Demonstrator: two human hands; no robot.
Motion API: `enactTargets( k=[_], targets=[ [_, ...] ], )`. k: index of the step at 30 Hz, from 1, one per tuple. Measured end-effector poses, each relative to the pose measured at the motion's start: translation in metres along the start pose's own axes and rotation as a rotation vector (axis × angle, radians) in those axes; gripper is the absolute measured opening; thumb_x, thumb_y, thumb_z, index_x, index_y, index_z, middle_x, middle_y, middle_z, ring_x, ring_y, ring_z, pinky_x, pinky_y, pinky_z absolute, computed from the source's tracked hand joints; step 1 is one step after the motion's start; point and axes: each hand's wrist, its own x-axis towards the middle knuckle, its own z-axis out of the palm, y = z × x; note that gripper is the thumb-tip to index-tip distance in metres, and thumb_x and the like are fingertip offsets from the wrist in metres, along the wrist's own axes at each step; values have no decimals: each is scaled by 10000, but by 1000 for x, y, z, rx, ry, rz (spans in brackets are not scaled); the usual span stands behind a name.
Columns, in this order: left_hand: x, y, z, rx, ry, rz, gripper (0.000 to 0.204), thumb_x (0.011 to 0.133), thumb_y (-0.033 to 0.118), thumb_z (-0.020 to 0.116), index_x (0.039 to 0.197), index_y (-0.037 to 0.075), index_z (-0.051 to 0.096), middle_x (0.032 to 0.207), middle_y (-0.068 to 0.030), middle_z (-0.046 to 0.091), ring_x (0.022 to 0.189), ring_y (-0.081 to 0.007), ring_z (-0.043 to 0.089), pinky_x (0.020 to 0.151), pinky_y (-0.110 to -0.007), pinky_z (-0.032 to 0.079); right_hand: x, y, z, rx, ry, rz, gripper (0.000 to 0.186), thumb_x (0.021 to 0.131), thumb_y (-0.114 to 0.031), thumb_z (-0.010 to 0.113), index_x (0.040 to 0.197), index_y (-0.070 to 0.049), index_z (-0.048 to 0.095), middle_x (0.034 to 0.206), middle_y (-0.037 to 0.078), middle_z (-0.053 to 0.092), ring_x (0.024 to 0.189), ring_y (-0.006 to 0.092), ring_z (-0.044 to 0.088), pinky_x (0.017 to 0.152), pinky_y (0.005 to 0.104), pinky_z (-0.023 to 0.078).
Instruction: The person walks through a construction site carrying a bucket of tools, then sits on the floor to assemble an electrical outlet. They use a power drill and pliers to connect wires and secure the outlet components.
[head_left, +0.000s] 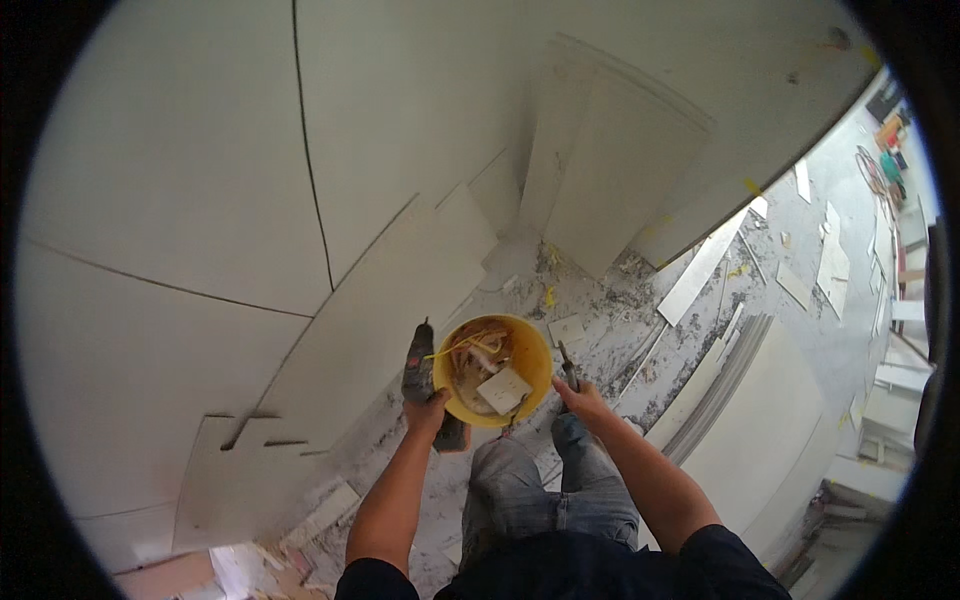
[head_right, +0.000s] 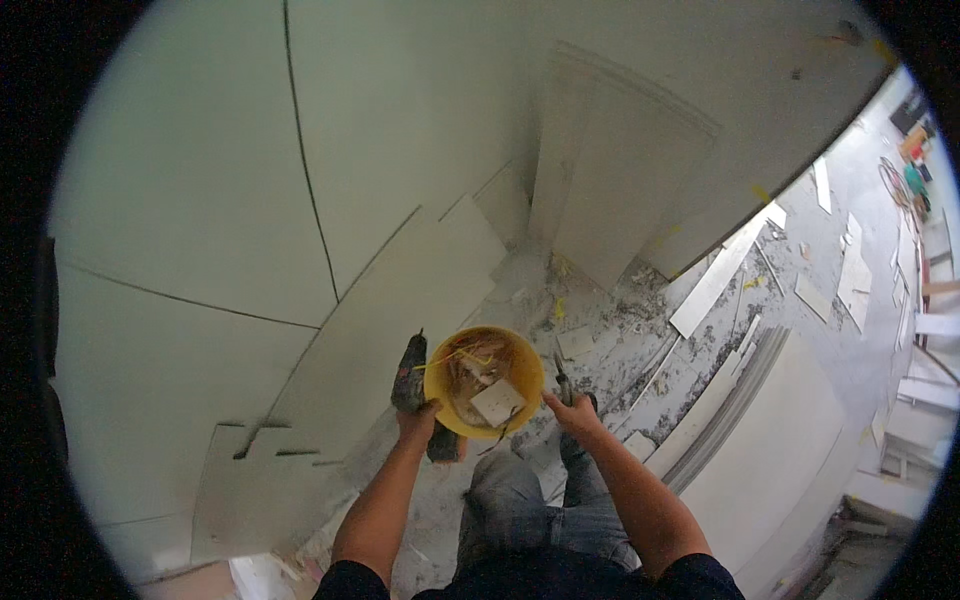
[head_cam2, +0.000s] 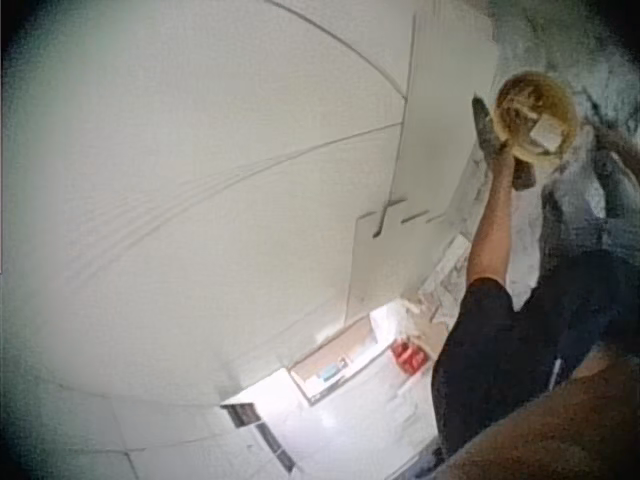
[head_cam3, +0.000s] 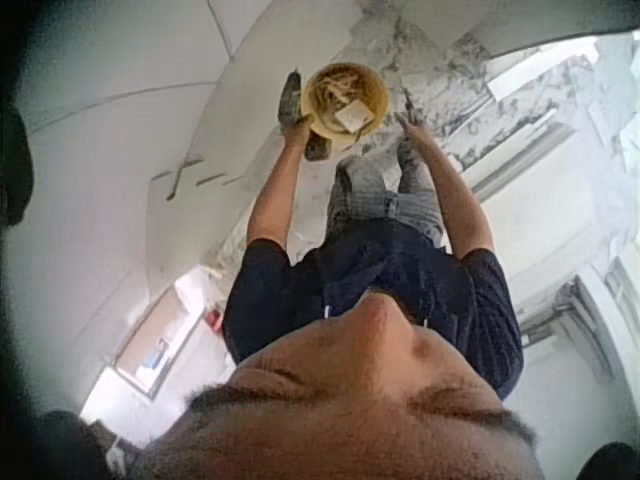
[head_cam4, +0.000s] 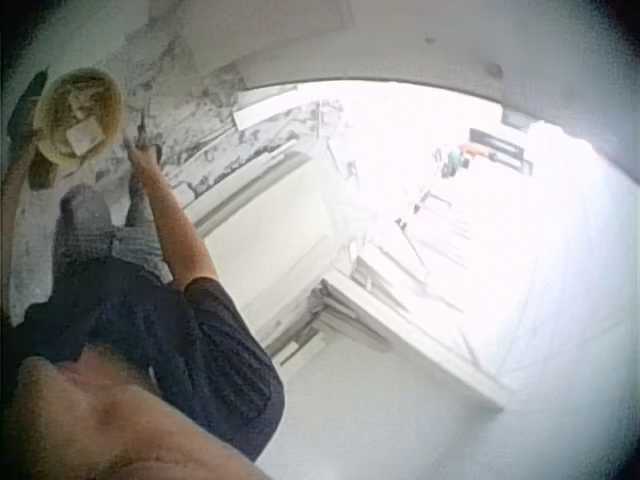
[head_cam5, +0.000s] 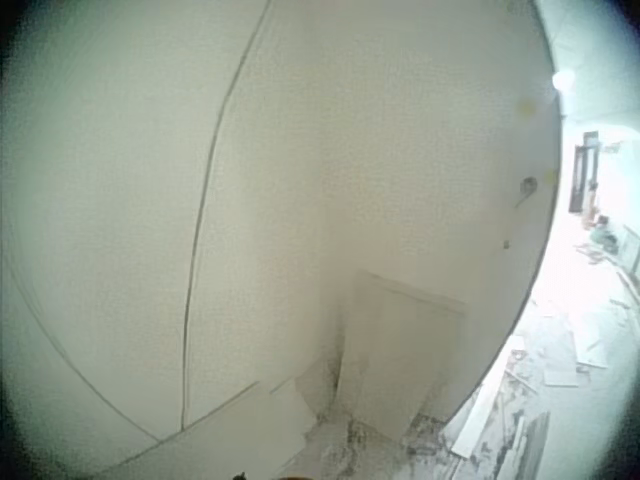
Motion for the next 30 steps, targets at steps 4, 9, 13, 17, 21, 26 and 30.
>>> enactTargets(
  k=[4,9,13,17,21,26,30],
  targets=[
    [47,25,77,-139,-53,109,426,875,214,820,1234,29,683,1158,-178,725,1004,-343,722,783,-537,579,113,-31,-1,92,-32,26,402,956,-332,754,1127,27,690,969,110,730,813,191,676,651,378,517],
    [103,31,157,-39,-145,-29,419,913,333,823,1147,16,681,1073,-147,734,916,-239,740,722,-456,605,197,-31,-21,491,-123,81,217,1010,-182,648,1161,-30,680,880,68,672,681,187,603,579,379,480],
    [177,19,219,-50,-179,93,451,917,383,822,1180,48,673,1042,-109,723,902,-239,732,725,-478,600,300,-16,-38,143,65,199,263,954,-171,633,1160,-11,670,878,93,678,684,239,622,602,419,505],
    [235,-56,255,-161,-139,64,359,922,339,822,1139,86,691,1033,-70,714,950,-232,707,758,-498,566,377,11,-38,-223,207,362,309,924,-164,665,1176,15,659,958,141,698,818,268,662,691,435,531],
    [288,-109,256,-325,-216,-71,237,908,249,825,1070,120,709,1017,-32,696,963,-202,660,821,-490,526,454,25,-34,-162,201,314,271,965,-143,656,1188,11,655,1024,141,706,895,250,660,715,427,535],
    [315,-142,292,-475,-127,-154,186,891,230,812,1017,135,714,1006,8,667,942,-183,618,874,-468,503,546,71,-24,293,80,260,281,957,-136,650,1208,-11,633,1017,97,671,860,234,635,719,409,523],
    [316,-151,297,-449,3,-241,192,877,201,812,1024,132,709,1040,2,665,982,-182,619,903,-449,504,609,28,28,86,-66,265,313,1000,-154,618,1288,-35,589,1093,81,632,899,220,610,771,384,513]
  ],
)
